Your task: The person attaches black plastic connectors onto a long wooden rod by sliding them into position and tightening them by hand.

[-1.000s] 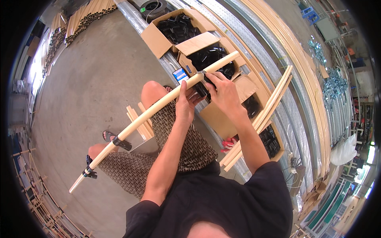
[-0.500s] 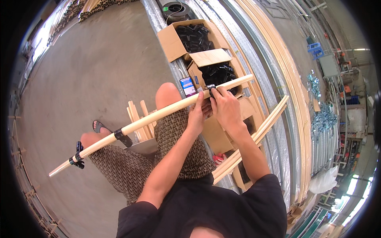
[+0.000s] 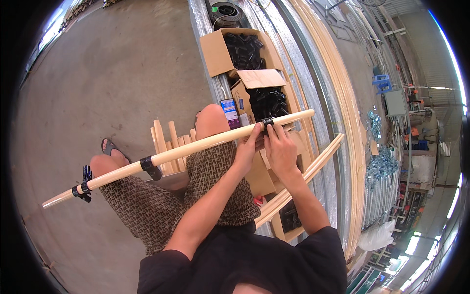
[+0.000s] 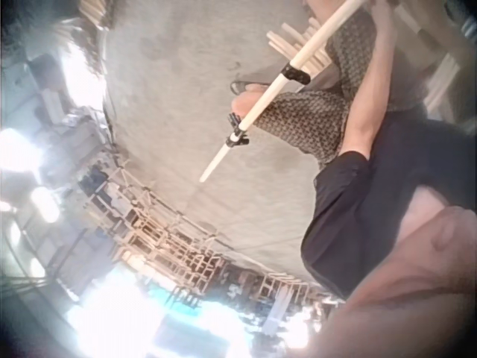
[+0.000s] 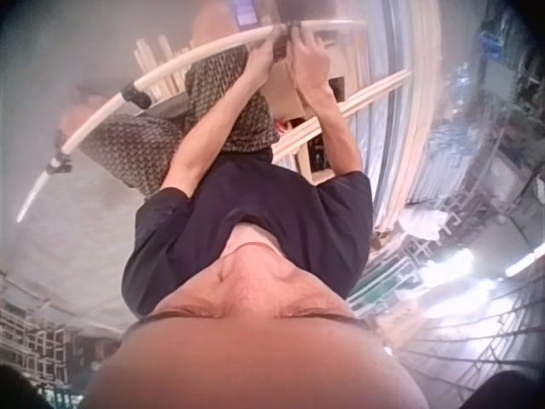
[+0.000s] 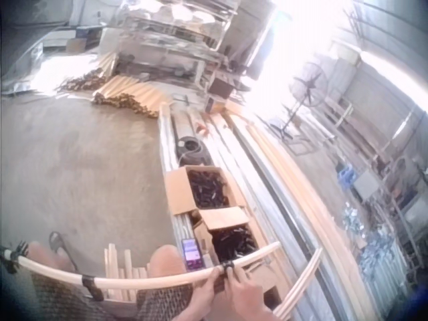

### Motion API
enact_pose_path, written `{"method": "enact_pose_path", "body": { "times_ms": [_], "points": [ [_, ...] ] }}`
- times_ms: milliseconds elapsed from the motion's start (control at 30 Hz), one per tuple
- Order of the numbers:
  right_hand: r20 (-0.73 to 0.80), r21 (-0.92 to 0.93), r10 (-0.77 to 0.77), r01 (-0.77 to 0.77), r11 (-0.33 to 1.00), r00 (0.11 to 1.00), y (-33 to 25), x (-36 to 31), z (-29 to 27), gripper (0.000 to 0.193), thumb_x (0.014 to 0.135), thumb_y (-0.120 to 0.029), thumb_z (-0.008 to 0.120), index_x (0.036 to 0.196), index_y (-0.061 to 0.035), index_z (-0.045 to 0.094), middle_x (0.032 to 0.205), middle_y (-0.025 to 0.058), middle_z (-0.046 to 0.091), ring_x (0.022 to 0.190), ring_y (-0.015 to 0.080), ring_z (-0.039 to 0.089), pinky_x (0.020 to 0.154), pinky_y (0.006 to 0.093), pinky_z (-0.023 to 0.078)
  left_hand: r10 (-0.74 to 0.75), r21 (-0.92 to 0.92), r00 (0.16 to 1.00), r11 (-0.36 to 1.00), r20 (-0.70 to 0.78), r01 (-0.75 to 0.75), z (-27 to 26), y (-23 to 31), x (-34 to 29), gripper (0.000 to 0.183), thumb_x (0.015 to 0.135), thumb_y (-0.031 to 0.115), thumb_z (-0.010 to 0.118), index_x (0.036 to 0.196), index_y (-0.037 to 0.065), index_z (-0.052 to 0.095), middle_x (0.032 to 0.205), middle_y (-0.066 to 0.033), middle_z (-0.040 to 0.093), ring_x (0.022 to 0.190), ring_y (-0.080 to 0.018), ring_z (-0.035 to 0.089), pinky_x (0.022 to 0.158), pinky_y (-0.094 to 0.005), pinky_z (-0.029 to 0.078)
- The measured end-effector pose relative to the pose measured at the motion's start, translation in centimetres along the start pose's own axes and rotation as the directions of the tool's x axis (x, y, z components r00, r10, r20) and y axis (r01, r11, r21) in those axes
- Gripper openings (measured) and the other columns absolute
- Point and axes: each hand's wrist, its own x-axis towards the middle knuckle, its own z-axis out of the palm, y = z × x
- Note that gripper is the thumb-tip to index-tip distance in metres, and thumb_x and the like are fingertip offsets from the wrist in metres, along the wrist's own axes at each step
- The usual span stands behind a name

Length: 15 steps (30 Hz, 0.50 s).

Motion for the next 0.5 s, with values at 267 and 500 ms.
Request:
{"method": "enact_pose_path", "body": {
  "times_ms": [267,500],
  "points": [
    [0.038,-0.011,0.012,-0.012,1.000,0.999,-0.1,1.2,-1.1,0.032,0.086,-0.011,0.070,0.116,0.0003,0.067,0.110,0.0138,0.064,0.092,0.0344,0.065,0.080,0.0427,0.053,-0.009,0.011,0.999,1.000,0.051,0.008,-0.3,0.1,0.2,0.053,0.097,0.045,0.063,0.129,0.002,0.059,0.121,-0.0141,0.066,0.110,-0.0235,0.065,0.094,-0.0380,0.052],
    [0.083,-0.074,-0.080,0.086,0.994,0.993,-0.3,1.1,-1.3,0.038,0.089,-0.011,0.064,0.123,0.0065,0.062,0.110,0.0163,0.061,0.093,0.0340,0.062,0.081,0.0415,0.054,-0.017,-0.013,0.998,1.000,0.054,0.018,-0.5,-0.1,0.6,0.054,0.097,0.045,0.063,0.129,0.002,0.060,0.121,-0.0135,0.066,0.109,-0.0225,0.065,0.094,-0.0383,0.052]
  ]
}}
